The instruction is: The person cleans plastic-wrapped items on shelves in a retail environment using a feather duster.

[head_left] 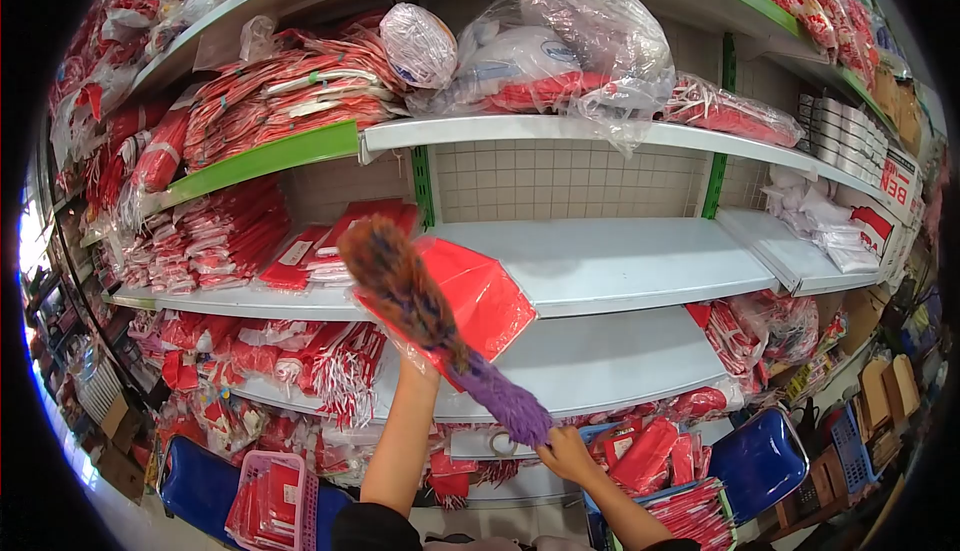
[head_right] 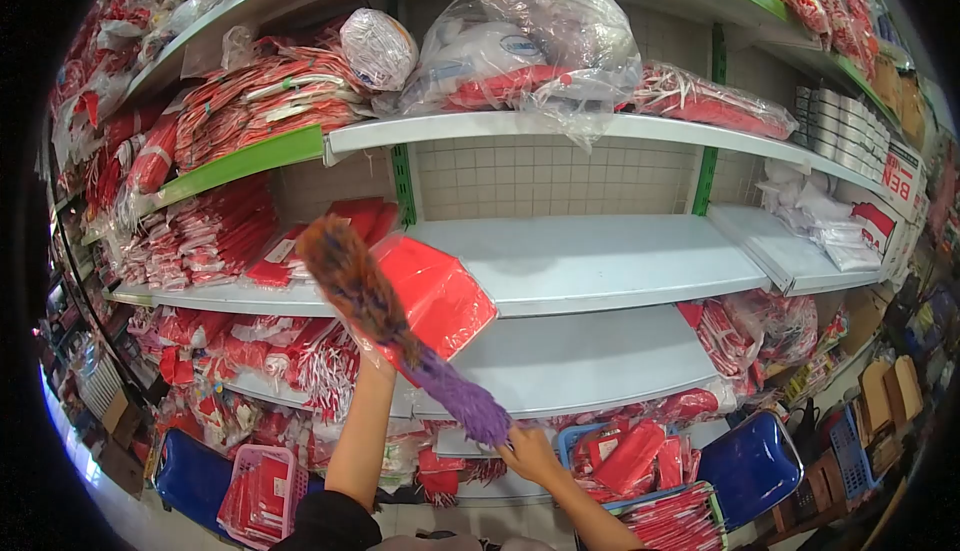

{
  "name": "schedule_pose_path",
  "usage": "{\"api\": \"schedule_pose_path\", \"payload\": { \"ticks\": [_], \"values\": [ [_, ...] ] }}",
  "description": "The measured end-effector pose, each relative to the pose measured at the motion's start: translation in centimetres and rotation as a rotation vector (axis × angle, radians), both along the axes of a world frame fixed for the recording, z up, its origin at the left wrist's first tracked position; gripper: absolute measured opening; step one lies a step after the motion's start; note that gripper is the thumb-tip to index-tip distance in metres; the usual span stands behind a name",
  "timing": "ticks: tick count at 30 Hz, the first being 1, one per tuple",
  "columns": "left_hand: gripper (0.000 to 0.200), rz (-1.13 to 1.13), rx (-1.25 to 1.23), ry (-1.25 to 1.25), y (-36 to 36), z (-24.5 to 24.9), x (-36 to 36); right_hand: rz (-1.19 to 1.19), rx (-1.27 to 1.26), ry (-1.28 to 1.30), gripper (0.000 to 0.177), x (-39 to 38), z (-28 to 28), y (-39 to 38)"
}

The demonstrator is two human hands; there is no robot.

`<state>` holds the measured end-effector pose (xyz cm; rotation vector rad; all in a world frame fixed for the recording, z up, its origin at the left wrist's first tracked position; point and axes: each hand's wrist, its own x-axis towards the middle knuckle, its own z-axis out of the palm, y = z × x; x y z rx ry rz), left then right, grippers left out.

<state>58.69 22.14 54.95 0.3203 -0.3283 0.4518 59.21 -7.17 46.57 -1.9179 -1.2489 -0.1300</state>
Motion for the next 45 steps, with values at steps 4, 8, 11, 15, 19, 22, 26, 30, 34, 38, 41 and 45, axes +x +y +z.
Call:
{"api": "schedule_pose_path", "payload": {
  "ticks": [4, 8, 11, 15, 19, 22, 26, 30, 34, 38, 41, 45],
  "values": [
    [0.054, -0.064, -0.049, -0.005, -1.1, -0.2, -0.6, -0.114, 0.076, 0.228, 0.026, 1.0, 0.6, 2.0],
    [0.055, -0.162, -0.131, -0.011, -2.6, -0.4, -1.8, -0.040, 0.028, 0.052, 0.026, -0.1, 3.1, 2.4],
    [0.055, -0.265, -0.239, -0.045, -2.6, -0.9, -2.7, -0.094, -0.052, 0.054, 0.023, -0.5, 6.7, 2.5],
    [0.055, -0.093, -0.051, 0.103, -1.8, -0.6, -4.0, -0.254, 0.063, 0.286, 0.028, 2.5, 8.2, 4.5],
    [0.055, -0.076, -0.076, 0.120, 0.3, -0.3, -4.9, -0.157, 0.293, 0.261, 0.036, 6.8, 12.7, 7.5],
    [0.055, -0.025, -0.098, 0.104, 1.9, 0.4, -5.6, -0.295, -0.042, 0.277, 0.039, 9.5, 16.4, 8.8],
    [0.056, 0.090, -0.059, 0.127, 3.4, 3.2, -7.3, -0.566, -0.301, -0.050, 0.045, 9.8, 17.7, 11.1],
    [0.058, 0.242, 0.162, 0.202, 3.2, 6.8, -9.0, -0.417, -0.012, -0.328, 0.056, 4.7, 19.6, 13.4],
    [0.060, 0.435, 0.712, 0.404, 3.8, 7.5, -6.8, 0.426, 0.132, 0.267, 0.062, 0.2, 18.5, 19.3],
    [0.070, 0.326, 0.761, 0.516, 2.9, 12.2, -7.0, 0.438, 0.257, 0.548, 0.064, 1.2, 13.3, 25.3],
    [0.075, 0.193, 0.841, 0.475, 5.5, 13.2, -8.5, 0.503, 0.515, 1.082, 0.065, -1.4, 17.8, 24.7],
    [0.065, 0.312, 1.145, 0.585, 10.8, 13.5, -11.3, 0.601, 0.603, 1.217, 0.057, 2.1, 17.6, 25.5]
  ]
}}
